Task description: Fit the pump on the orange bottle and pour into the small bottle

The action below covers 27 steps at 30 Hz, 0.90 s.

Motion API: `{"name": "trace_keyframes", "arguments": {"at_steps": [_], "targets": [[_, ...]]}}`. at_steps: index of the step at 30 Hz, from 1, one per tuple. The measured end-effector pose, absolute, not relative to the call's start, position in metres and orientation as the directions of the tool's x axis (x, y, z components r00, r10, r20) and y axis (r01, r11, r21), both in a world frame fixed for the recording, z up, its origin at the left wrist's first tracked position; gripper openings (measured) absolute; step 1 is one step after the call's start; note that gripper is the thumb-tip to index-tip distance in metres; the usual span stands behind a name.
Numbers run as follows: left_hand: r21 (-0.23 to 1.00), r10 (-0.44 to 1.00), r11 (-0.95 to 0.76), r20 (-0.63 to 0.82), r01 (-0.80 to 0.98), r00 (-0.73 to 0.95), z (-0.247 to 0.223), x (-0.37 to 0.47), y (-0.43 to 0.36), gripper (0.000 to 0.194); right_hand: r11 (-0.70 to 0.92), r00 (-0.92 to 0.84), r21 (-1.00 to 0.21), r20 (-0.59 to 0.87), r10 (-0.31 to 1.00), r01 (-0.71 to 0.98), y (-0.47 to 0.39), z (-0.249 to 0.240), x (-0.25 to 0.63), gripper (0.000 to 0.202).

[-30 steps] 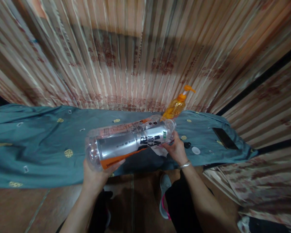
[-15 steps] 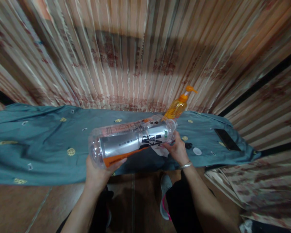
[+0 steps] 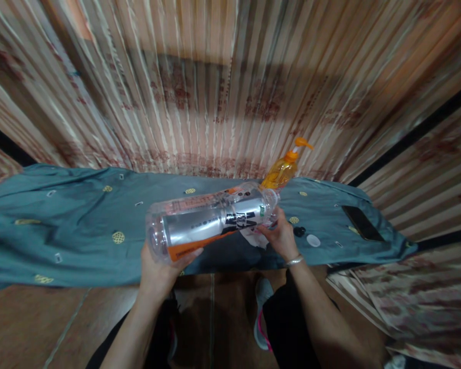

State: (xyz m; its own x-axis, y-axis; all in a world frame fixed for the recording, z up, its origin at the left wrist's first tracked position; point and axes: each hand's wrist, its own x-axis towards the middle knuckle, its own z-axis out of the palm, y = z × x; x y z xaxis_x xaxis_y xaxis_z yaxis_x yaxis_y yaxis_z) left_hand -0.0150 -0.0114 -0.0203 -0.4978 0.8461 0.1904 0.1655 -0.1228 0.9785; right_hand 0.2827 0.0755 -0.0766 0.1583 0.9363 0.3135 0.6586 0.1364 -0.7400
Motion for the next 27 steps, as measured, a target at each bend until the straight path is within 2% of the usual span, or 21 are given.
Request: {"name": "trace_keyframes", "arguments": {"at_steps": [3, 7, 10, 16, 27], "targets": [[0.988, 0.840, -0.130, 0.153, 0.081, -0.520, -0.017, -0.014, -0.012, 0.089, 0.146, 0.147, -0.744, 0.313, 0.938, 0.652, 0.076, -0.076, 0.283, 0.063], [0.986, 0.845, -0.159, 0.161, 0.049, -0.511, -0.013, -0.012, -0.011, 0.075, 0.149, 0.143, -0.751, 0.310, 0.940, 0.644, 0.077, -0.078, 0.284, 0.065], [0.986, 0.853, -0.164, 0.160, 0.035, -0.496, -0.018, -0.014, -0.007, 0.085, 0.157, 0.136, -0.757, 0.309, 0.941, 0.634, 0.079, -0.079, 0.286, 0.067], [0.979, 0.852, -0.192, 0.204, 0.074, -0.483, -0.025, -0.015, -0.004, 0.094, 0.157, 0.149, -0.764, 0.315, 0.938, 0.626, 0.081, -0.082, 0.287, 0.066], [0.980, 0.836, -0.181, 0.199, 0.085, -0.512, -0.018, -0.007, -0.008, 0.086, 0.163, 0.144, -0.746, 0.328, 0.934, 0.645, 0.082, -0.084, 0.289, 0.069]]}}
